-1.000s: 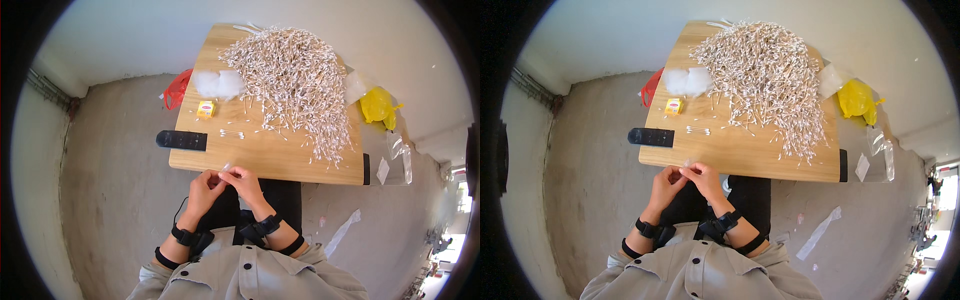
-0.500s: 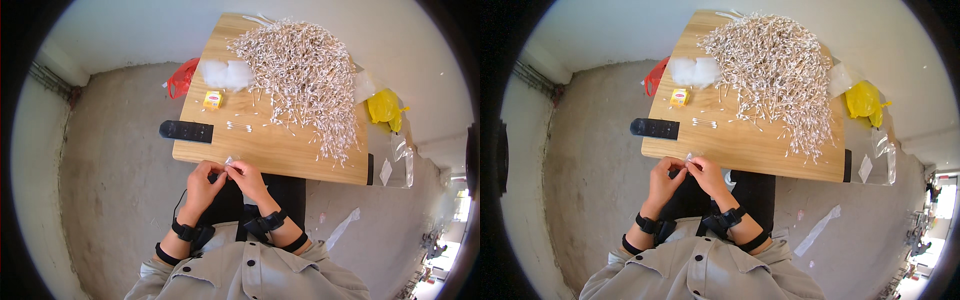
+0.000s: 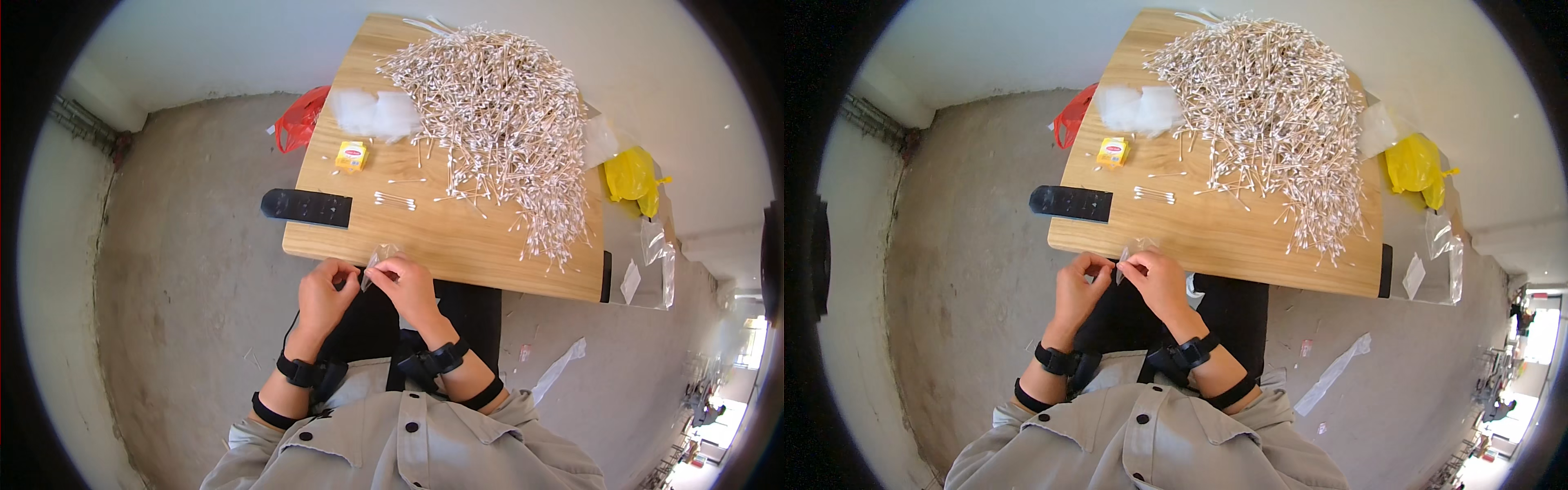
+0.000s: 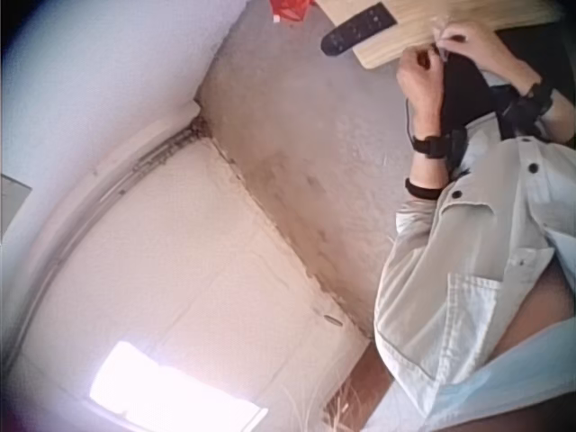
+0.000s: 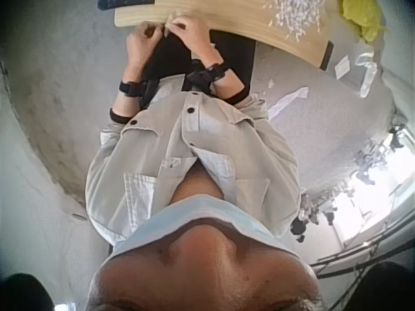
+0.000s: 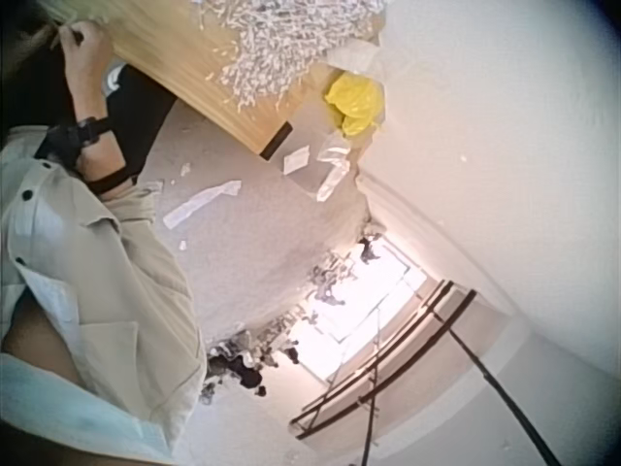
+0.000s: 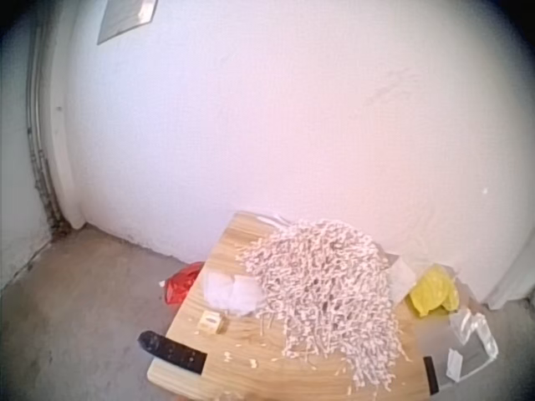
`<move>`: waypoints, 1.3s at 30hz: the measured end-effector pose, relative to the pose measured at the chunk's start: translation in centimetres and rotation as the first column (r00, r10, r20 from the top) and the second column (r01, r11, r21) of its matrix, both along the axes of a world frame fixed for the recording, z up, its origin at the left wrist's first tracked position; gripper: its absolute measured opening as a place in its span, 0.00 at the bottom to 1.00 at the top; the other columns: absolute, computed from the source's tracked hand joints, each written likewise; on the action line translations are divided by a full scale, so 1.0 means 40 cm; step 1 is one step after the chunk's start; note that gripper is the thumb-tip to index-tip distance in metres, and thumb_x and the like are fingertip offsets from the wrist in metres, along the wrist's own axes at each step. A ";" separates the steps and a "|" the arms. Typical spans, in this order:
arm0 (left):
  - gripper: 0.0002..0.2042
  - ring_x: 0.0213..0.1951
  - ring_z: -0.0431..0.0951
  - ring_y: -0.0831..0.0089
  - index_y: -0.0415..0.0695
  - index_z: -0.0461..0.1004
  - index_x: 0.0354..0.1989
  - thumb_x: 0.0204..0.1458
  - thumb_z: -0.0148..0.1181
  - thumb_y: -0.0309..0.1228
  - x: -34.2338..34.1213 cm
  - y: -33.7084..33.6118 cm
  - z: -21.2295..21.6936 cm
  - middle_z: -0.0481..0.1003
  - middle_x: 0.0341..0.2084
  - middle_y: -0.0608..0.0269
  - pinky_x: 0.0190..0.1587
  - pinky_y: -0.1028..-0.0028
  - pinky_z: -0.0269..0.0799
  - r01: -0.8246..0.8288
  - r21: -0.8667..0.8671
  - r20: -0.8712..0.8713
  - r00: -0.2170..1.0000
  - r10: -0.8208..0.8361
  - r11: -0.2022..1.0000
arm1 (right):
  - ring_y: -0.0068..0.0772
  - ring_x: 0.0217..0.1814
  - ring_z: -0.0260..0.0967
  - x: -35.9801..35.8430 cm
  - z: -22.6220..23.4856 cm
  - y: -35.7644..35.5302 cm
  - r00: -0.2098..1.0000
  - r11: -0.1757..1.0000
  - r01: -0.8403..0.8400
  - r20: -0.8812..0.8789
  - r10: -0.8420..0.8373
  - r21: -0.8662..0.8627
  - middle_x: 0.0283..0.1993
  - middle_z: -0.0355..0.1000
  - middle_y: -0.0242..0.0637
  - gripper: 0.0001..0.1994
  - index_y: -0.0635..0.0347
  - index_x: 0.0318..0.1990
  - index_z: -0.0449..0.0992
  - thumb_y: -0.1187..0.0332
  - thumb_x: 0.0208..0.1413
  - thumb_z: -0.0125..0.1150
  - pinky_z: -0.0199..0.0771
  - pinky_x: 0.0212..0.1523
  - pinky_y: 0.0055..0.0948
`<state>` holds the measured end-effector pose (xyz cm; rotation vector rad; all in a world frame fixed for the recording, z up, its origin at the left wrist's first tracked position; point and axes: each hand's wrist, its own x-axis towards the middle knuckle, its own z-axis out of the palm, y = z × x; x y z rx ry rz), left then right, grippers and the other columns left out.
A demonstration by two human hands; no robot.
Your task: Sorting and arranging cotton swabs into organized groups on a wooden desk.
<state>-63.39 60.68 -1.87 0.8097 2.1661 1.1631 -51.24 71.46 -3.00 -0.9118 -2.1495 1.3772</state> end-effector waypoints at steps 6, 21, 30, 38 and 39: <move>0.07 0.28 0.78 0.75 0.37 0.77 0.32 0.45 0.64 0.25 0.011 0.000 0.005 0.78 0.25 0.61 0.35 0.76 0.71 0.106 0.084 -0.029 0.994 -0.104 0.991 | 0.40 0.26 0.70 -0.009 -0.008 -0.008 1.000 1.000 0.009 0.005 -0.009 0.014 0.25 0.70 0.40 0.10 0.61 0.27 0.77 0.63 0.51 0.65 0.66 0.27 0.33; 0.06 0.25 0.78 0.62 0.41 0.76 0.24 0.41 0.63 0.29 -0.003 -0.018 -0.022 0.77 0.22 0.58 0.29 0.68 0.72 0.010 -0.011 -0.105 0.994 -0.011 1.000 | 0.38 0.27 0.71 -0.011 -0.013 -0.016 0.998 0.999 -0.043 0.040 0.043 -0.008 0.25 0.70 0.40 0.07 0.60 0.28 0.77 0.67 0.50 0.65 0.69 0.28 0.32; 0.14 0.33 0.74 0.58 0.42 0.72 0.31 0.35 0.70 0.29 0.020 -0.010 0.044 0.72 0.27 0.57 0.36 0.64 0.70 0.313 0.041 -0.272 0.917 -0.291 0.949 | 0.27 0.28 0.72 -0.024 -0.052 -0.014 0.990 0.963 -0.037 -0.139 -0.001 -0.265 0.27 0.73 0.36 0.05 0.64 0.34 0.75 0.72 0.55 0.59 0.69 0.28 0.26; 0.36 0.54 0.67 0.51 0.43 0.65 0.56 0.33 0.74 0.30 -0.042 -0.014 0.026 0.69 0.50 0.51 0.57 0.60 0.62 0.459 0.079 -0.401 0.827 -0.393 0.885 | 0.23 0.28 0.71 -0.011 -0.049 -0.004 0.987 0.710 -0.151 -0.147 0.067 -0.688 0.28 0.74 0.34 0.05 0.67 0.36 0.75 0.73 0.57 0.56 0.71 0.29 0.23; 0.35 0.54 0.67 0.52 0.43 0.65 0.55 0.33 0.74 0.30 -0.047 -0.012 0.019 0.69 0.50 0.51 0.57 0.61 0.63 0.493 0.073 -0.347 0.828 -0.441 0.867 | 0.23 0.28 0.72 -0.013 -0.055 -0.003 0.988 0.797 -0.147 -0.120 0.094 -0.586 0.28 0.74 0.35 0.06 0.66 0.36 0.75 0.72 0.56 0.57 0.72 0.30 0.23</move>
